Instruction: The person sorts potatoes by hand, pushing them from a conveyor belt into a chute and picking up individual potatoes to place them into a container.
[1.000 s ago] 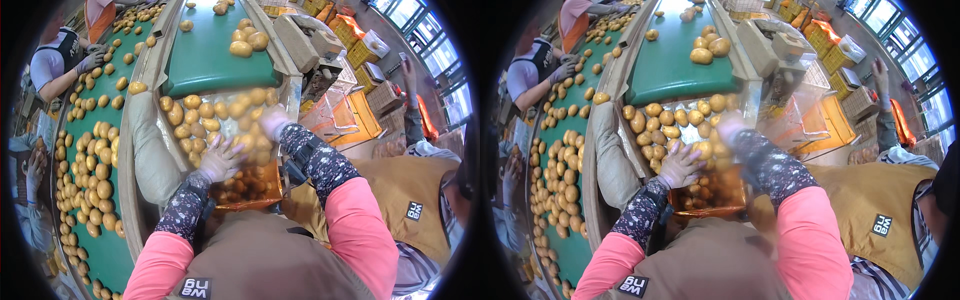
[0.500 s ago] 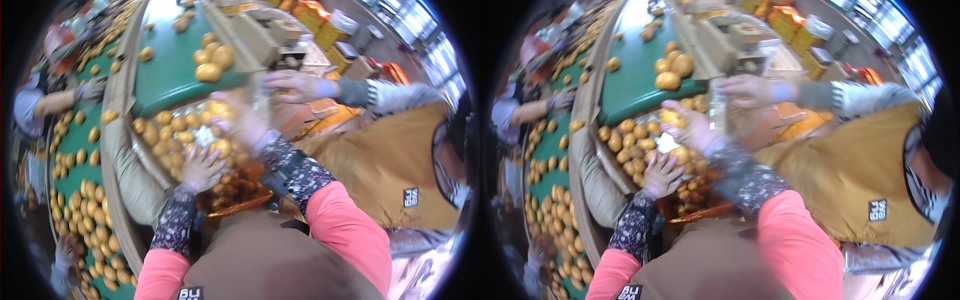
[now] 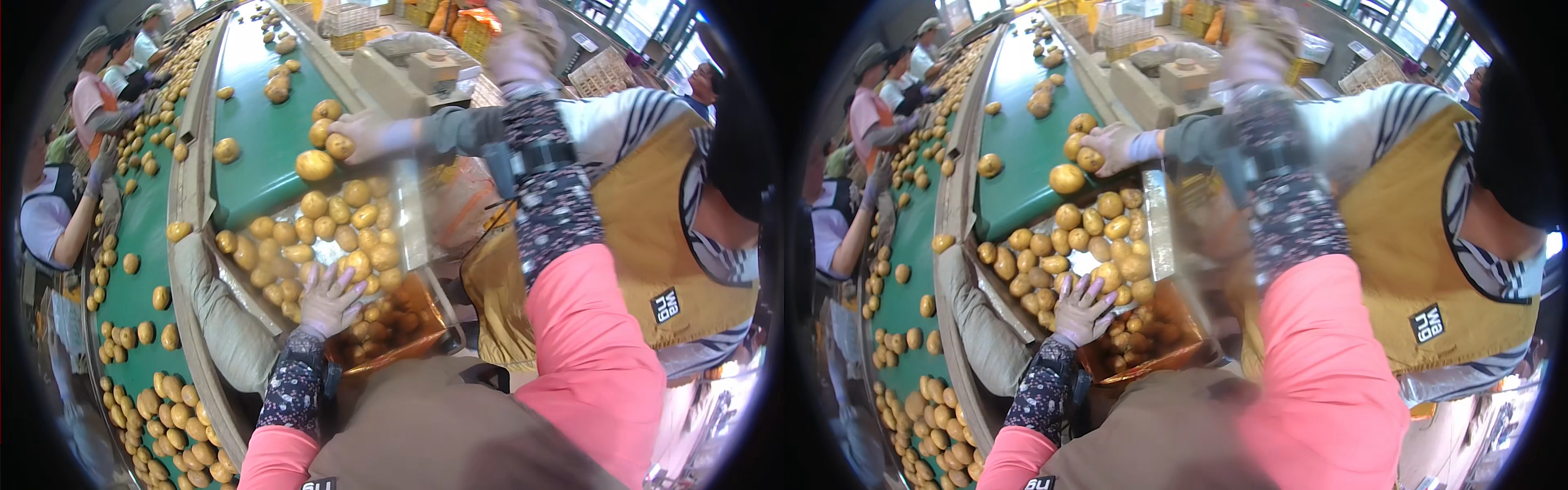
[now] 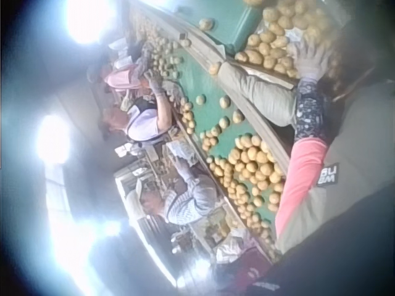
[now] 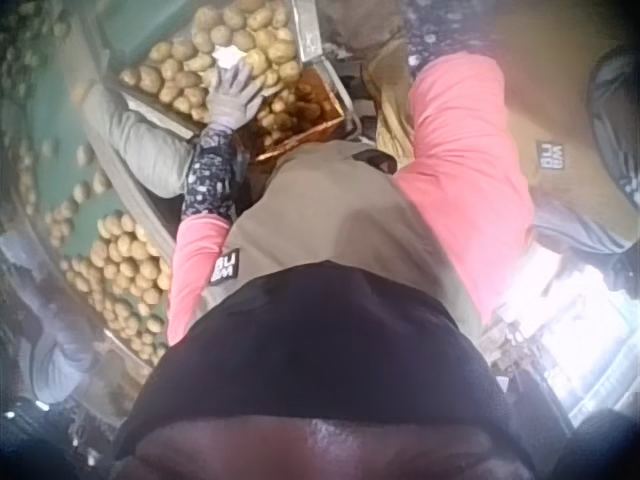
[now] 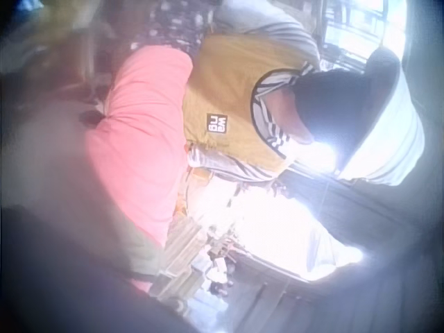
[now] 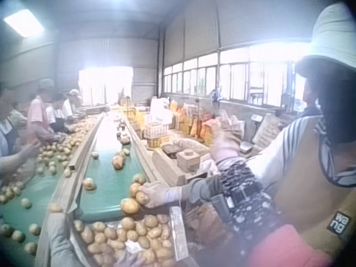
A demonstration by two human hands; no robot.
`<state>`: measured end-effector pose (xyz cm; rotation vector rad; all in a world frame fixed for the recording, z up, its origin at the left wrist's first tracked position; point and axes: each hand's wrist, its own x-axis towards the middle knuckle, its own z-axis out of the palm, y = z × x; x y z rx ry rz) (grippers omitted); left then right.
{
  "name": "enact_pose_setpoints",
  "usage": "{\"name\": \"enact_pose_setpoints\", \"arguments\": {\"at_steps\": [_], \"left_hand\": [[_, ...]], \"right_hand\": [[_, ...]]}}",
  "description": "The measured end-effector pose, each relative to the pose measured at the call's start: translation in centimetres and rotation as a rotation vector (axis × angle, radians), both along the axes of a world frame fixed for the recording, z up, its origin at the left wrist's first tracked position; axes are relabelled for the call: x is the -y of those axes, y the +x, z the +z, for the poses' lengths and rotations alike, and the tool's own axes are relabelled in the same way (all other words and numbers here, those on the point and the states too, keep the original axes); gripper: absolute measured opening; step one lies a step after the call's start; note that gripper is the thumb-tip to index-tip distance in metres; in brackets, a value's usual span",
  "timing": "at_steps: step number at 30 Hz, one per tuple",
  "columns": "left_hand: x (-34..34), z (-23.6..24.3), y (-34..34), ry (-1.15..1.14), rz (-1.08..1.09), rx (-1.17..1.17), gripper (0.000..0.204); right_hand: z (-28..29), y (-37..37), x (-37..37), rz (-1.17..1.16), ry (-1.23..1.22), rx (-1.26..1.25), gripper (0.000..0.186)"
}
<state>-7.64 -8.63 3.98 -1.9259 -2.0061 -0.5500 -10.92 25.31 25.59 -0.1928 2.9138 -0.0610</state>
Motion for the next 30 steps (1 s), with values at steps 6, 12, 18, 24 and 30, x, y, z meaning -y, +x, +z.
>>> {"name": "enact_pose_setpoints", "arguments": {"at_steps": [6,12,18,24,30], "left_hand": [[0.7,-0.1,-0.7,-0.078,0.049,-0.005,0.053],[1.4,-0.3,-1.1,-0.075,0.071,0.031,0.049],[2.0,0.1,-1.4,-0.129,0.056,0.028,0.054],[2.5,0.2,-1.1,-0.144,0.062,0.051,0.054],[2.5,0.3,-1.0,-0.137,0.066,0.058,0.050]], "right_hand": [[10.1,12.8,1.7,-0.211,-0.737,-0.699,0.049],[-4.1,10.0,12.9,-0.080,-0.600,-0.608,0.041],[-11.9,8.8,13.0,-0.279,-0.307,-0.396,0.040],[-12.3,6.9,11.7,-0.173,-0.157,-0.077,0.042],[-12.4,7.3,11.2,-0.089,-0.538,-0.244,0.061]]}}
